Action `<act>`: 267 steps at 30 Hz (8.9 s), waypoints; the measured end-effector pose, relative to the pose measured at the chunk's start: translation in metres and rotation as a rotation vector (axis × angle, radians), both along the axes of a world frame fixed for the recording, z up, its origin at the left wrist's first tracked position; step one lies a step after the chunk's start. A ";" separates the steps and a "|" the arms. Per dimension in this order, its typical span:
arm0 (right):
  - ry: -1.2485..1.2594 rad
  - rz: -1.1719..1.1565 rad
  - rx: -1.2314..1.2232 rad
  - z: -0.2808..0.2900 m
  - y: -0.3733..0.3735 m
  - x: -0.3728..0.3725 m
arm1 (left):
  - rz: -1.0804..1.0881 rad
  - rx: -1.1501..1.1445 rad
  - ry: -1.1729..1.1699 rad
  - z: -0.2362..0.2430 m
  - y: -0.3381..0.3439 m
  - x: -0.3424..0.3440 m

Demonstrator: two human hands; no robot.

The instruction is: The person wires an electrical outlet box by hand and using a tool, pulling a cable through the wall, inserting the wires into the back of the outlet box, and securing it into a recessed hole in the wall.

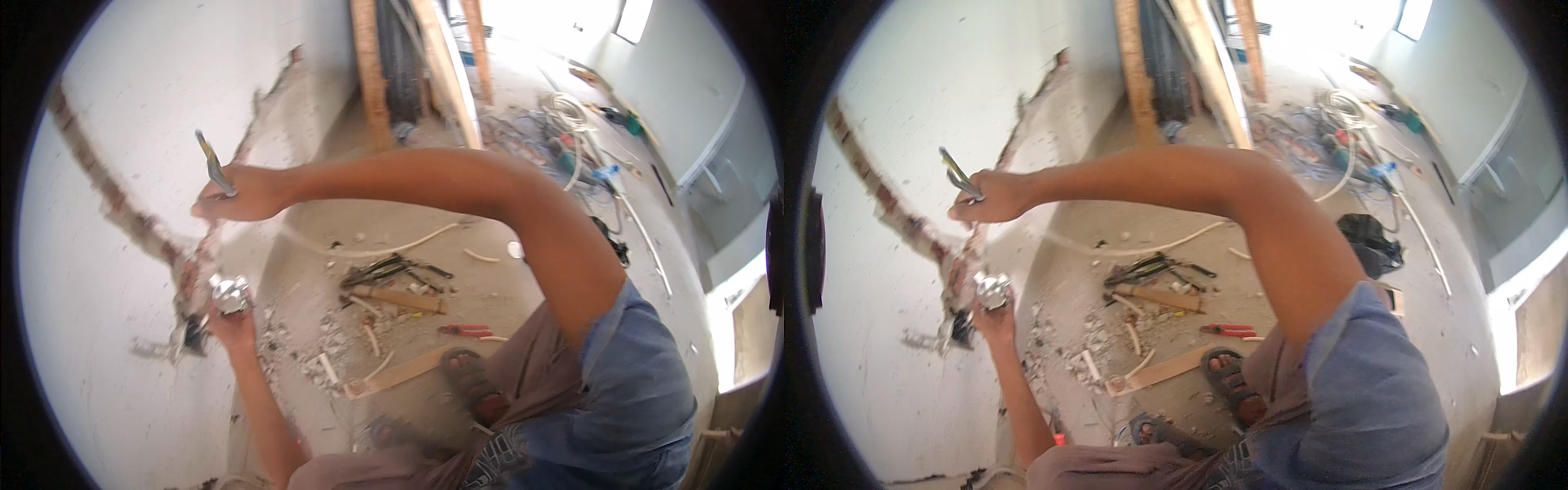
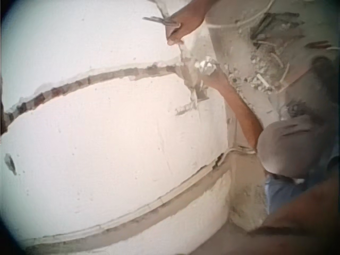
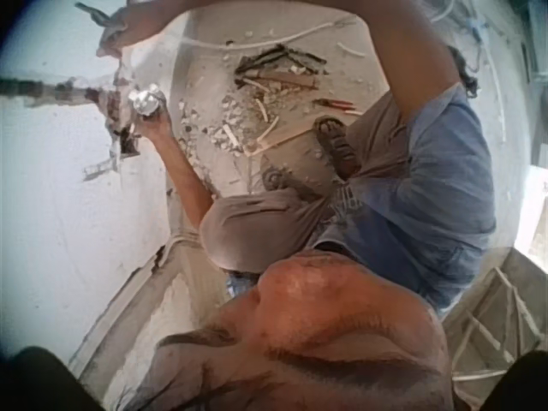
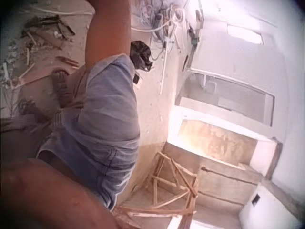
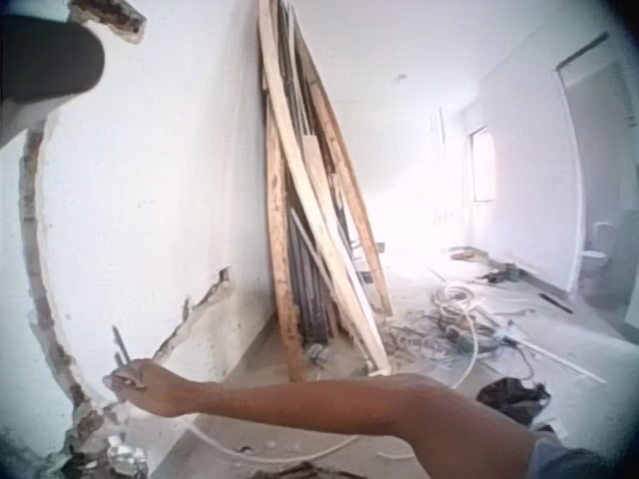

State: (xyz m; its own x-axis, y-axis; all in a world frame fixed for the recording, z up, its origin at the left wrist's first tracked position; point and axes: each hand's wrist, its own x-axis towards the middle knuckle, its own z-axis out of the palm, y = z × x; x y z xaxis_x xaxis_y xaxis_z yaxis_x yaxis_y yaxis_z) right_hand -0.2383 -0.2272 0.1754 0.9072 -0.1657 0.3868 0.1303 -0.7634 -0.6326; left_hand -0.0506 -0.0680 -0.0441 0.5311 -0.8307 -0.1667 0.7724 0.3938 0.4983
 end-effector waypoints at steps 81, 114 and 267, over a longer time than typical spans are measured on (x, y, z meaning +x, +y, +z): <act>0.455 0.129 -0.630 -0.114 -0.012 0.103 | -0.014 0.118 -0.188 -0.007 0.022 -0.002; 0.131 0.239 -0.035 -0.184 0.000 0.091 | -0.031 0.289 -0.387 -0.007 0.025 -0.004; -0.212 0.213 -0.183 -0.193 0.053 0.038 | 0.285 0.349 -0.823 -0.037 0.023 -0.054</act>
State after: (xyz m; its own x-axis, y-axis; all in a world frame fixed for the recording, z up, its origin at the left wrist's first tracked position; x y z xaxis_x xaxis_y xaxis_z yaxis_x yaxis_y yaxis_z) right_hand -0.2008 -0.1744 -0.0174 0.8104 0.1079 0.5759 0.4124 -0.8031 -0.4300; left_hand -0.1046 -0.0447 -0.0807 0.7687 -0.6248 0.1369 0.0217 0.2394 0.9707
